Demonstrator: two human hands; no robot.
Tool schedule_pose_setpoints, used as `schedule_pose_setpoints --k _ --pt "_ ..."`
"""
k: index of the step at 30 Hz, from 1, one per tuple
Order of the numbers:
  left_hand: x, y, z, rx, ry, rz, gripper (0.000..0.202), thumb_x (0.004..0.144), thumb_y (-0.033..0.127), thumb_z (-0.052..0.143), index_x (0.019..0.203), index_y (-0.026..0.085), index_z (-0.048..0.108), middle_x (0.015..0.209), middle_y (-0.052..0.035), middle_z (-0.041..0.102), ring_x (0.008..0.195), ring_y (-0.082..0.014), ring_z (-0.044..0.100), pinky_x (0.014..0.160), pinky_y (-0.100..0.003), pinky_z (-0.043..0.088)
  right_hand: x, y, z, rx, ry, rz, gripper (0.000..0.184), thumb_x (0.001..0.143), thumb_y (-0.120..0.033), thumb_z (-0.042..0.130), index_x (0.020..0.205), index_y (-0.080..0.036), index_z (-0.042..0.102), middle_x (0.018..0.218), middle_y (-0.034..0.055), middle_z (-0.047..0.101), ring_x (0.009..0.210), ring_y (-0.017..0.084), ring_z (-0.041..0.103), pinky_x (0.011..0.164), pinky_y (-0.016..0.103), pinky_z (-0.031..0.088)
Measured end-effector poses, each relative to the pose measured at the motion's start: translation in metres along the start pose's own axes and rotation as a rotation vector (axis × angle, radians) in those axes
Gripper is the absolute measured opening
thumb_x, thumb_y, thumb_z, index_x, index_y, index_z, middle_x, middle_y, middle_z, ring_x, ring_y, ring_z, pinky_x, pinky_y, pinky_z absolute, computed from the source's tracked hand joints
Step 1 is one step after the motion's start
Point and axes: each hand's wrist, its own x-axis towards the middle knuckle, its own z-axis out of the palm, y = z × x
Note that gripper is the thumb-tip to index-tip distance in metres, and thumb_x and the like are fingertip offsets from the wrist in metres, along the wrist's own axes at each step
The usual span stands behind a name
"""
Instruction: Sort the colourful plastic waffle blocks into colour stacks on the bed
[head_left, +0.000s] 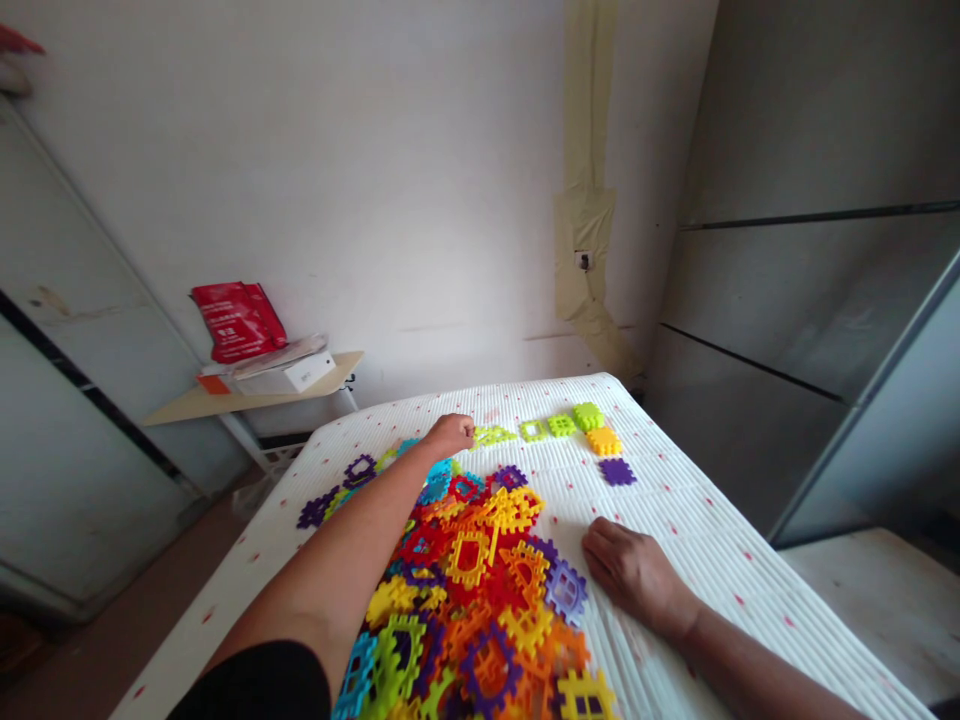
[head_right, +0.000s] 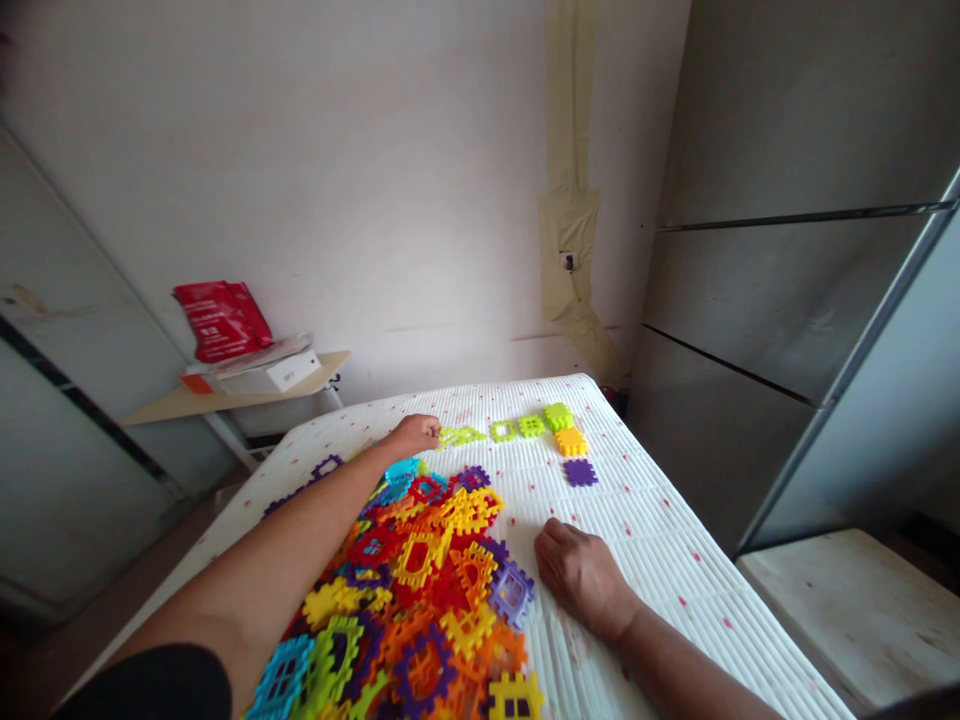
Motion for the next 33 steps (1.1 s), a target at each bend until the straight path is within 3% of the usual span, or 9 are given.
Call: schedule_pose_setpoints --k 8,15,24,29,33 --pt "0.033 0.018 0.028 -0.238 0.037 -0.113 0.034 0.087 0.034 0.055 0.116 0.016 0.055 0.117 -0.0083 0.057 0.099 -0.0208 0.059 0.082 -0.041 0.051 0.0 -0.002 -0.003 0.007 -0.022 0.031 0.021 0.09 -0.015 0.039 0.073 -0.018 0.05 0.079 0.0028 0.055 0.068 0.012 0.053 0.061 0.023 0.037" --pt "0.037 0.018 0.042 -0.235 0.057 -0.2 0.034 0.087 0.034 0.055 0.116 0.016 0.055 0.116 -0.0082 0.057 0.099 -0.0208 0.059 0.082 -0.041 0.051 0.002 -0.003 -0.006 0.009 -0.032 0.041 0.021 0.09 -0.015 0.039 0.072 -0.018 0.05 0.078 0.003 0.055 0.068 0.012 0.053 0.061 0.023 0.036" --pt "0.021 0.026 0.038 -0.042 0.116 -0.234 0.031 0.088 0.036 0.053 0.111 0.015 0.057 0.11 -0.0077 0.06 0.094 -0.0186 0.06 0.081 -0.04 0.051 0.001 -0.003 -0.004 0.012 -0.013 0.029 0.022 0.091 -0.017 0.037 0.073 -0.018 0.05 0.078 0.0029 0.054 0.068 0.012 0.053 0.06 0.023 0.037" --pt "0.012 0.034 0.031 0.076 0.072 -0.147 0.035 0.069 0.039 0.073 0.097 0.02 0.062 0.094 -0.0011 0.066 0.092 -0.0186 0.062 0.08 -0.03 0.048 0.0 -0.002 -0.003 0.013 -0.013 0.021 0.022 0.091 -0.017 0.037 0.073 -0.018 0.05 0.079 0.0029 0.054 0.068 0.012 0.052 0.061 0.023 0.036" --pt "0.011 0.04 0.03 0.157 0.022 -0.13 0.031 0.083 0.037 0.06 0.105 0.016 0.06 0.105 -0.0065 0.062 0.096 -0.0194 0.06 0.083 -0.039 0.049 0.0 -0.002 -0.002 0.014 -0.009 0.012 0.022 0.091 -0.016 0.037 0.073 -0.018 0.05 0.079 0.003 0.054 0.068 0.012 0.052 0.061 0.023 0.036"
